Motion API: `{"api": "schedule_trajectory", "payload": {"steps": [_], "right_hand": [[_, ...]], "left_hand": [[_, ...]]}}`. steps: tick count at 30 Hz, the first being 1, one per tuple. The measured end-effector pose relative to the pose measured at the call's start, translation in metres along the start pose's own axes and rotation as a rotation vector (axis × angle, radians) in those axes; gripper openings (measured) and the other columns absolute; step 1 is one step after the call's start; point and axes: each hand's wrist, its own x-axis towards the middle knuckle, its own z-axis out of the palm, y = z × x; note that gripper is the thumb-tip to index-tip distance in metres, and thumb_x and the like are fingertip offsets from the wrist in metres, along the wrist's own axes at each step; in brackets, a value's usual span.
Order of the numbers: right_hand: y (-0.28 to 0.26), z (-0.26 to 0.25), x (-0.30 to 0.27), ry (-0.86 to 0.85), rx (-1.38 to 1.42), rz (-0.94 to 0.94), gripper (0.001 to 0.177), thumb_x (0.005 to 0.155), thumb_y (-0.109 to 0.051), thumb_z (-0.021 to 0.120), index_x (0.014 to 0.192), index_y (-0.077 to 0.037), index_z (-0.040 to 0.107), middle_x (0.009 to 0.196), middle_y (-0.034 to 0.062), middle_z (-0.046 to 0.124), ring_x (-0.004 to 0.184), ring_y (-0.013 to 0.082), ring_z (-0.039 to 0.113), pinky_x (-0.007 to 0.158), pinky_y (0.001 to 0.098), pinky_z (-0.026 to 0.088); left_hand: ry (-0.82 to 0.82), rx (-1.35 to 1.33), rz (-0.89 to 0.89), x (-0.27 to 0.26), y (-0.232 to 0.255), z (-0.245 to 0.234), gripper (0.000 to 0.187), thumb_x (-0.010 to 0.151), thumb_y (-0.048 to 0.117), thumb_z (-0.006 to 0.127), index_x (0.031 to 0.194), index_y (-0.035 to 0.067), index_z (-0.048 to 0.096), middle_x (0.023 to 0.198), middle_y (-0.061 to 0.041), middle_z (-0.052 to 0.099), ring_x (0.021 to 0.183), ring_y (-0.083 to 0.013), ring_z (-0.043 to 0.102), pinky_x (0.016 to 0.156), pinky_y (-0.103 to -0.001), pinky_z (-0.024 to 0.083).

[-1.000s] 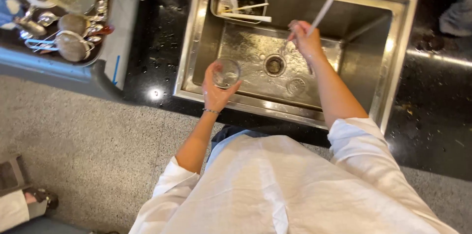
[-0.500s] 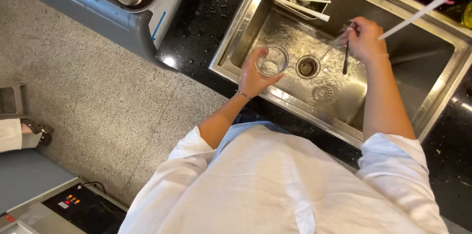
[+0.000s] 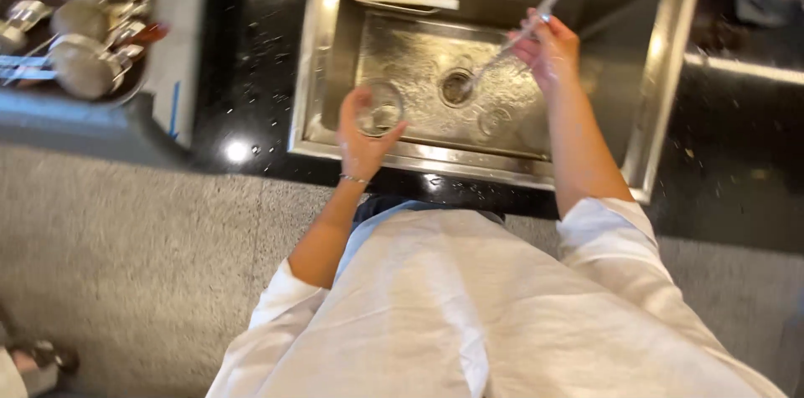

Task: Washing two glasses in a sink using a blue sponge.

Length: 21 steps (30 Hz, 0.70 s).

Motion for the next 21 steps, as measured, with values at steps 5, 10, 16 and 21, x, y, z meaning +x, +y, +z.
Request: {"api": "schedule_trajectory", "payload": {"steps": [5, 10, 16, 21], "right_hand": [[0.001, 0.005, -0.018, 0.05, 0.097, -0.007, 0.016, 0.102, -0.012, 0.07, 0.114, -0.005, 0.065, 0.106, 0.0127, 0.071, 0.096, 0.0354, 0.079, 0.083, 0.0471, 0.069], [0.001, 0.025, -0.032, 0.065, -0.001, 0.007, 0.02, 0.1, -0.012, 0.069, 0.117, -0.003, 0.066, 0.11, 0.0135, 0.074, 0.098, 0.0327, 0.079, 0.084, 0.0437, 0.066], [0.005, 0.038, -0.032, -0.02, -0.149, 0.018, 0.027, 0.101, -0.018, 0.065, 0.124, -0.004, 0.067, 0.115, 0.0121, 0.075, 0.098, 0.0254, 0.078, 0.085, 0.0371, 0.066], [0.015, 0.037, -0.016, -0.021, -0.274, -0.044, 0.028, 0.103, -0.022, 0.062, 0.126, -0.007, 0.066, 0.112, 0.011, 0.074, 0.089, 0.0183, 0.075, 0.075, 0.0298, 0.06]], "left_hand": [[0.02, -0.137, -0.035, 0.0, 0.0, -0.003, 0.085, 0.076, 0.015, 0.096, 0.143, -0.003, 0.047, 0.139, -0.015, 0.058, 0.129, -0.0256, 0.057, 0.115, -0.038, 0.045], [-0.009, -0.118, -0.068, 0.003, -0.004, 0.0, 0.089, 0.075, 0.017, 0.096, 0.145, -0.003, 0.045, 0.14, -0.016, 0.059, 0.13, -0.025, 0.059, 0.116, -0.038, 0.046], [-0.03, -0.131, -0.068, 0.004, 0.003, -0.002, 0.088, 0.076, 0.017, 0.095, 0.146, -0.003, 0.045, 0.141, -0.017, 0.059, 0.132, -0.0258, 0.058, 0.116, -0.038, 0.045], [-0.026, -0.049, -0.07, 0.004, 0.004, -0.003, 0.089, 0.072, 0.02, 0.096, 0.143, -0.001, 0.047, 0.136, -0.015, 0.062, 0.128, -0.0245, 0.06, 0.111, -0.037, 0.048]]}}
